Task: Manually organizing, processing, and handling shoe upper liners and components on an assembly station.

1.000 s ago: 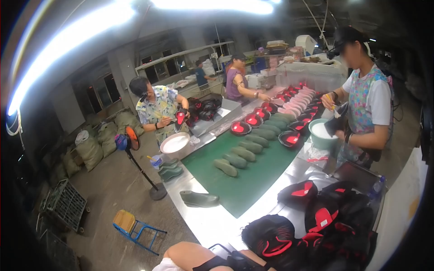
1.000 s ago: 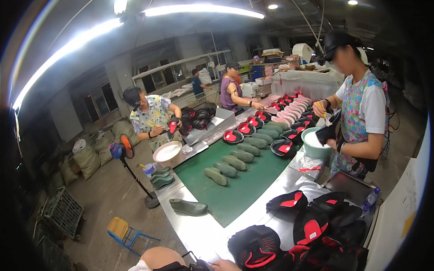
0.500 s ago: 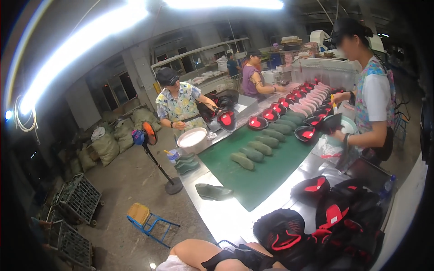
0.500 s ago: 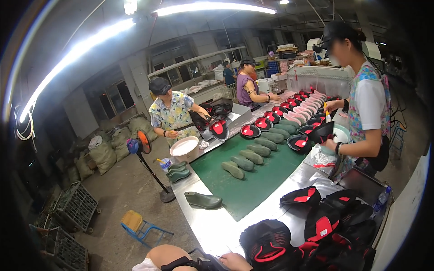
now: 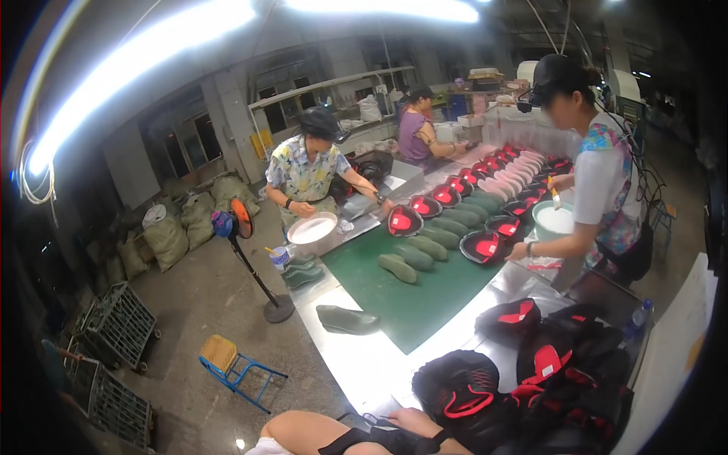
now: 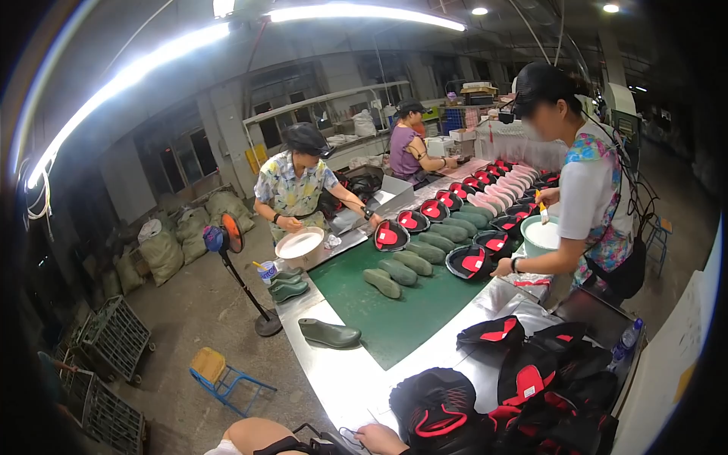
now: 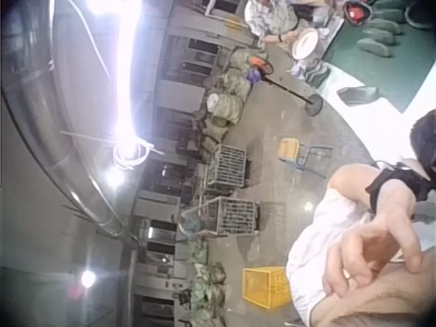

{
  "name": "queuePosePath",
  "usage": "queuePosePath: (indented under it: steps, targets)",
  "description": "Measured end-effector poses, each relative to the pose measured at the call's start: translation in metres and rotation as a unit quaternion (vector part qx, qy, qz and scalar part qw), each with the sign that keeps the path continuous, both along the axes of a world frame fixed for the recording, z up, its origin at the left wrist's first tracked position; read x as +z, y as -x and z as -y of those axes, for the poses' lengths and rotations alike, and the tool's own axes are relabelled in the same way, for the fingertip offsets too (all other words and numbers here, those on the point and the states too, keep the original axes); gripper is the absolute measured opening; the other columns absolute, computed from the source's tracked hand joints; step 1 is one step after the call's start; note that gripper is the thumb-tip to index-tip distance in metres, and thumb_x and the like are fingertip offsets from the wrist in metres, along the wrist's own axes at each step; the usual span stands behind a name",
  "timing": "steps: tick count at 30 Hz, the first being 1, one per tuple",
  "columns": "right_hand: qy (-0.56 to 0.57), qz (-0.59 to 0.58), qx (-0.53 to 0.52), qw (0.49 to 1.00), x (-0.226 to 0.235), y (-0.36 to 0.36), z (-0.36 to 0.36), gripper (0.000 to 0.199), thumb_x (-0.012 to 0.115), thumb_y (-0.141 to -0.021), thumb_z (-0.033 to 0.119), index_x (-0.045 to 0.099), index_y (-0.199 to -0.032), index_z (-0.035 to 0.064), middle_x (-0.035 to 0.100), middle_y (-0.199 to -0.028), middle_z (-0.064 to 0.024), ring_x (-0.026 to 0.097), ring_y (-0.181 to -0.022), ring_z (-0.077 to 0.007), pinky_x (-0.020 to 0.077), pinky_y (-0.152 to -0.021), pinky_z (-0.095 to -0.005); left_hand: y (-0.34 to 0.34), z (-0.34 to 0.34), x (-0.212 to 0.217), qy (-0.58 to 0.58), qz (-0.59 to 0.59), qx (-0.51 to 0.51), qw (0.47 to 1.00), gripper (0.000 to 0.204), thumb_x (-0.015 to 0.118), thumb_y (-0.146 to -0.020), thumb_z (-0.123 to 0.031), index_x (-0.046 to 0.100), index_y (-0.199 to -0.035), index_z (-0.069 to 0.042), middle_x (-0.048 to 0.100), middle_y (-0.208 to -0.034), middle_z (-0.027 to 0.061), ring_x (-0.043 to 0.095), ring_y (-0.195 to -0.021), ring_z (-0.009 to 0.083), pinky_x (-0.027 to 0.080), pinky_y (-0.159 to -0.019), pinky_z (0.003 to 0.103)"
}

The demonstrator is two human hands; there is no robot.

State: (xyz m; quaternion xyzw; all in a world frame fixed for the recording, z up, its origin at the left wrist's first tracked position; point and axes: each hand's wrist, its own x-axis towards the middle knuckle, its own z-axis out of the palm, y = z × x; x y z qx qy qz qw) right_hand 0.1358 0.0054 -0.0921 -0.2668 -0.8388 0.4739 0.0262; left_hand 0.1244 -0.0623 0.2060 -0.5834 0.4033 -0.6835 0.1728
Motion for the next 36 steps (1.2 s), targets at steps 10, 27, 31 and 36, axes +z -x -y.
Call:
queuePosePath:
  steps: [10,27,31,36]
  targets:
    - [-0.071,-0.245,-0.241,0.936,-0.011,0.018,-0.002,0.021,0.05,-0.081,0.023,0.064,-0.086,0.0077,0.06,-0.078,-0.0138,0.058,-0.074,-0.0328,0.0456,-0.067,-0.0391,0.074,-0.015,-0.135,0.467,-0.148,0.342,0.802,0.046,0.06,-0.071,-0.007,0.041,-0.113,-0.002,0.048,-0.108,0.0129,0.043,-0.103,0.0298,0.044,-0.076,0.038]
    - [0.01,-0.262,-0.345,0.901,0.011,-0.008,-0.007,0.023,0.049,-0.083,0.021,0.061,-0.093,0.0047,0.062,-0.078,-0.0157,0.061,-0.071,-0.0304,0.0469,-0.063,-0.035,0.09,-0.004,-0.28,0.953,-0.095,0.088,0.275,0.031,0.046,-0.09,-0.016,0.044,-0.115,0.003,0.056,-0.087,0.0079,0.053,-0.073,0.0122,0.044,-0.065,0.024]
    - [-0.029,-0.311,-0.356,0.881,0.008,-0.008,-0.015,0.024,0.046,-0.087,0.021,0.061,-0.093,0.0034,0.061,-0.07,-0.0134,0.06,-0.063,-0.0252,0.0455,-0.058,-0.0321,0.092,-0.027,-0.254,0.944,-0.134,0.181,0.243,0.032,0.05,-0.087,-0.025,0.057,-0.098,0.004,0.057,-0.074,0.0051,0.051,-0.069,0.0112,0.042,-0.062,0.024]
    - [0.093,-0.296,-0.369,0.876,0.01,-0.009,-0.021,0.028,0.044,-0.089,0.025,0.061,-0.093,0.0035,0.055,-0.06,-0.0075,0.054,-0.055,-0.014,0.0424,-0.053,-0.0268,0.094,-0.037,-0.244,0.941,-0.116,0.178,0.263,0.032,0.043,-0.09,-0.028,0.056,-0.091,0.002,0.052,-0.065,0.0015,0.044,-0.059,0.009,0.037,-0.052,0.026]
